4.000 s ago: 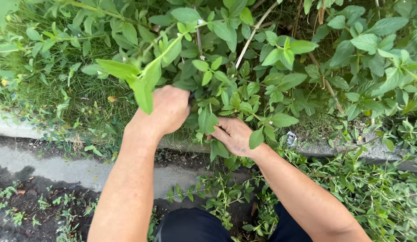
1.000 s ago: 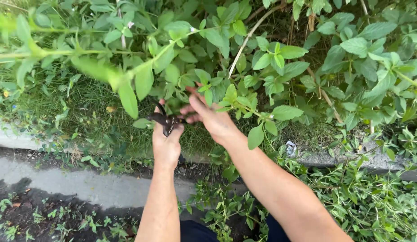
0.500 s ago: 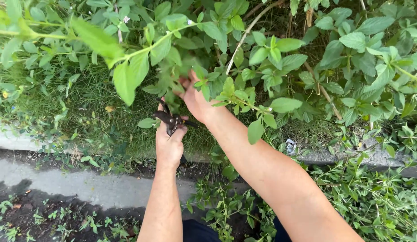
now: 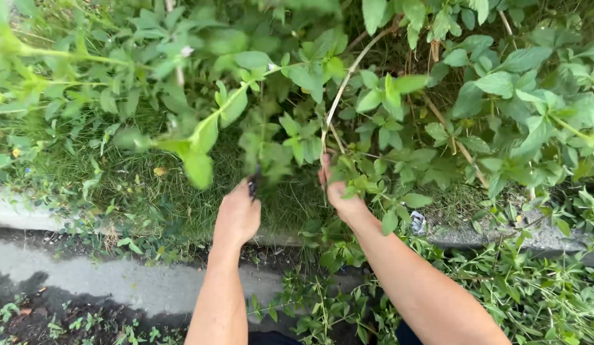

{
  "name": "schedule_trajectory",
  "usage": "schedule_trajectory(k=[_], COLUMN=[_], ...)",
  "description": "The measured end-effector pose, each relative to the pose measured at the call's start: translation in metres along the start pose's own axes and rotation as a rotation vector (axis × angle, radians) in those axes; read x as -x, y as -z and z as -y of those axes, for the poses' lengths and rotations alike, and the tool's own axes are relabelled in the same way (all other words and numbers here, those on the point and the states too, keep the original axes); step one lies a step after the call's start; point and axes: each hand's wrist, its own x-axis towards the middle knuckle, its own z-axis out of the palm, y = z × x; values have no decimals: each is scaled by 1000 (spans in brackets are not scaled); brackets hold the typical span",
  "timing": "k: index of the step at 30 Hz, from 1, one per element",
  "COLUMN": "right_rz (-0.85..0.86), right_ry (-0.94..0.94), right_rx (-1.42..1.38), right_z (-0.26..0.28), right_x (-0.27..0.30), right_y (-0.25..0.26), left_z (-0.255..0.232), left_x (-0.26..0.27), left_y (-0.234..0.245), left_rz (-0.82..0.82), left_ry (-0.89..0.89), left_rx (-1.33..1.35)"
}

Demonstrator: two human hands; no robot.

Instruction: Pruning a green bush with hand pruners in an outdoor garden setting.

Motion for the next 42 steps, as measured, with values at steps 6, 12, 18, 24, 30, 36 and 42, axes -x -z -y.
schedule_trajectory(k=[6, 12, 18, 24, 30, 36, 42], right_rz=[72, 88, 64, 85, 561, 469, 254], right_ry=[215, 329, 124, 235, 766, 434, 40], right_rx=[267, 352, 383, 333, 289, 1167, 376], right_z=[44, 52, 69, 58, 31, 66, 110], right_x=[53, 57, 65, 53, 60, 74, 48], right_y=[-31, -28, -21, -12, -2, -3, 1], left_z=[-47, -77, -80, -71, -77, -44, -25], left_x=[-46, -84, -91, -94, -83, -68, -43], left_y=[-1, -31, -29, -34, -18, -8, -8], left_rz=[330, 267, 259, 224, 251, 88, 129], left_ry=[-68, -237, -265, 6, -230, -384, -378], left_rx=[-538, -564, -548, -260, -523, -464, -619])
